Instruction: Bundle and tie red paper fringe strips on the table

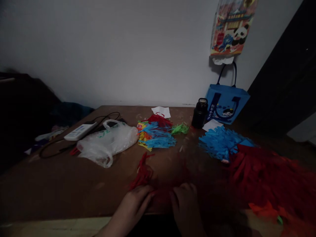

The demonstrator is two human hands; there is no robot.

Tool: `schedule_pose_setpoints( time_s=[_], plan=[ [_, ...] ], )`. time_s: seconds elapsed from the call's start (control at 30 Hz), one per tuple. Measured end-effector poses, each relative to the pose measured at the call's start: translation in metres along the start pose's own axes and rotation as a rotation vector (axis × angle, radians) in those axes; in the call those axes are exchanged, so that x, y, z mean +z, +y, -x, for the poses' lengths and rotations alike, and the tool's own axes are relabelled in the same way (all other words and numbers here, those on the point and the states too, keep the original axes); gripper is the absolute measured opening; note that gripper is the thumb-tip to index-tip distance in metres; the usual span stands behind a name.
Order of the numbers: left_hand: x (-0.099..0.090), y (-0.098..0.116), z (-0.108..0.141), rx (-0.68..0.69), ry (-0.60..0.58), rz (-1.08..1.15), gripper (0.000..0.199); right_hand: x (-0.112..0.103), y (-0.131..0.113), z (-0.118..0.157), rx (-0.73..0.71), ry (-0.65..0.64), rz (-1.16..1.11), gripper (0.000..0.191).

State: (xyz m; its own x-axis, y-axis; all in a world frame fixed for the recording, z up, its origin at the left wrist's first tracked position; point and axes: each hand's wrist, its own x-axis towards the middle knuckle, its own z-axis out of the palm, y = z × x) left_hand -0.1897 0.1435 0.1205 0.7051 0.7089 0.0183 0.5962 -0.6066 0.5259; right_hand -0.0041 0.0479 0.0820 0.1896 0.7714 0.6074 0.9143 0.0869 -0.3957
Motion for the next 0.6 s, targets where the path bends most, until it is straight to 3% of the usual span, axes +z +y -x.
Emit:
schedule_pose_setpoints(
  time_s=[0.13,0.33,0.5,0.6],
  plan=[
    [0.007,0.003,-0.016,-0.149,0.013,-0.035,0.019,0.012,0.001,-0.012,0.060,-0.022,0.110,0.032],
    [0.012,0.003,-0.022,-0.166,0.018,-0.021,0.022,0.002,0.001,-0.023,0.011,0.092,0.192,0.029],
    [0.010,-0.001,-0.025,-0.157,0.023,0.026,0.022,-0.002,-0.002,-0.015,-0.314,-0.121,-0.023,0.020],
    [0.002,-0.009,-0.022,-0.138,0.063,0.056,0.020,0.006,0.001,-0.009,-0.332,-0.177,0.005,0.020]
  ],
)
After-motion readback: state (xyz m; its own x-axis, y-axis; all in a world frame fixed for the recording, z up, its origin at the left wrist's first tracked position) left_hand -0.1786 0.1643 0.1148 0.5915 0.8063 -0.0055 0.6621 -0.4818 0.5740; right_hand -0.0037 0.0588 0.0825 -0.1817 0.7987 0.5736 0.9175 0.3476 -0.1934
